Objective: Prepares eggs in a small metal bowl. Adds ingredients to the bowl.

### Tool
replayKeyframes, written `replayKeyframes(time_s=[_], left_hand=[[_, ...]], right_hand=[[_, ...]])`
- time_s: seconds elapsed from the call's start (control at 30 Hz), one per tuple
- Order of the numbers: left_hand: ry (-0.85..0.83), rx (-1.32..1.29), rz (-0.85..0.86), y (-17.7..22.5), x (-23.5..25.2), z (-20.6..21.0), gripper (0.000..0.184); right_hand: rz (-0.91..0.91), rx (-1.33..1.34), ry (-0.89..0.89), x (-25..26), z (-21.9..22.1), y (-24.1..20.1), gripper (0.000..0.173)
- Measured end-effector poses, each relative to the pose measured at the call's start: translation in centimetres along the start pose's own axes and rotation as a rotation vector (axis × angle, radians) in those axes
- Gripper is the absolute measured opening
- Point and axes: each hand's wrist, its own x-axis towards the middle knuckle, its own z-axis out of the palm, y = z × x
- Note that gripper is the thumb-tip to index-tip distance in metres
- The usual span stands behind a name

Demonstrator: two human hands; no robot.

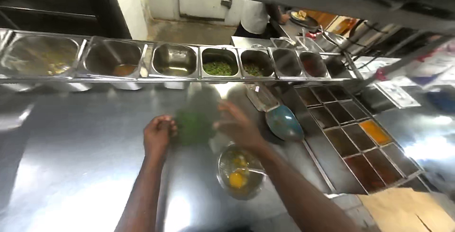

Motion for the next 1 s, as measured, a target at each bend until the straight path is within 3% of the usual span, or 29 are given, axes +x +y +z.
replayKeyframes(time_s=[0.07,0.1,0.17,0.27,0.33,0.43,0.53,0.63,0.7,0.8,0.9,1.0], left_hand=[[0.012,0.008,-0.005,-0.9,-1.7,0.3,0.016],[0.035,0.037,0.001,-1.7,-2.1,0.1,0.023],[0.128,0.027,-0.014,-3.2,-4.0,-0.6,0.033],[0.218,0.005,-0.022,-4.4,-10.0,-1.8,0.035],[0.103,0.057,-0.080,-4.7,-14.1,-1.7,0.034],[-0.168,0.105,-0.191,-5.5,-17.1,0.7,0.039],[-0.256,0.203,-0.187,-6.7,-17.5,3.9,0.044],[-0.253,0.283,-0.111,-7.7,-17.0,6.1,0.033],[-0.235,0.283,-0.078,-7.7,-16.9,6.8,0.023],[-0.200,0.178,-0.023,-8.0,-17.1,7.8,0.013],[-0.120,0.074,-0.014,-8.3,-17.8,8.7,0.005],[-0.046,0.073,0.025,-8.3,-18.7,9.5,0.011]], right_hand=[[0.097,-0.204,-0.207,-0.1,5.2,0.1,0.084],[0.131,-0.358,-0.295,0.9,7.7,0.2,0.084],[0.154,-0.595,-0.428,3.0,11.4,1.0,0.071],[0.083,-0.720,-0.482,5.3,12.6,1.7,0.033],[0.038,-0.708,-0.481,7.4,10.7,1.7,0.026],[0.009,-0.669,-0.459,9.2,5.8,1.7,0.037],[-0.015,-0.626,-0.378,6.3,0.8,2.6,0.044],[0.039,-0.820,-0.232,-3.6,-4.1,2.7,0.044],[0.257,-0.924,-0.440,-9.3,-5.6,2.6,0.053],[0.413,-0.924,-0.625,-12.2,-6.4,4.6,0.050],[0.346,-0.830,-0.632,-13.7,-7.5,6.2,0.056],[0.322,-0.738,-0.646,-15.7,-6.6,6.8,0.070]])
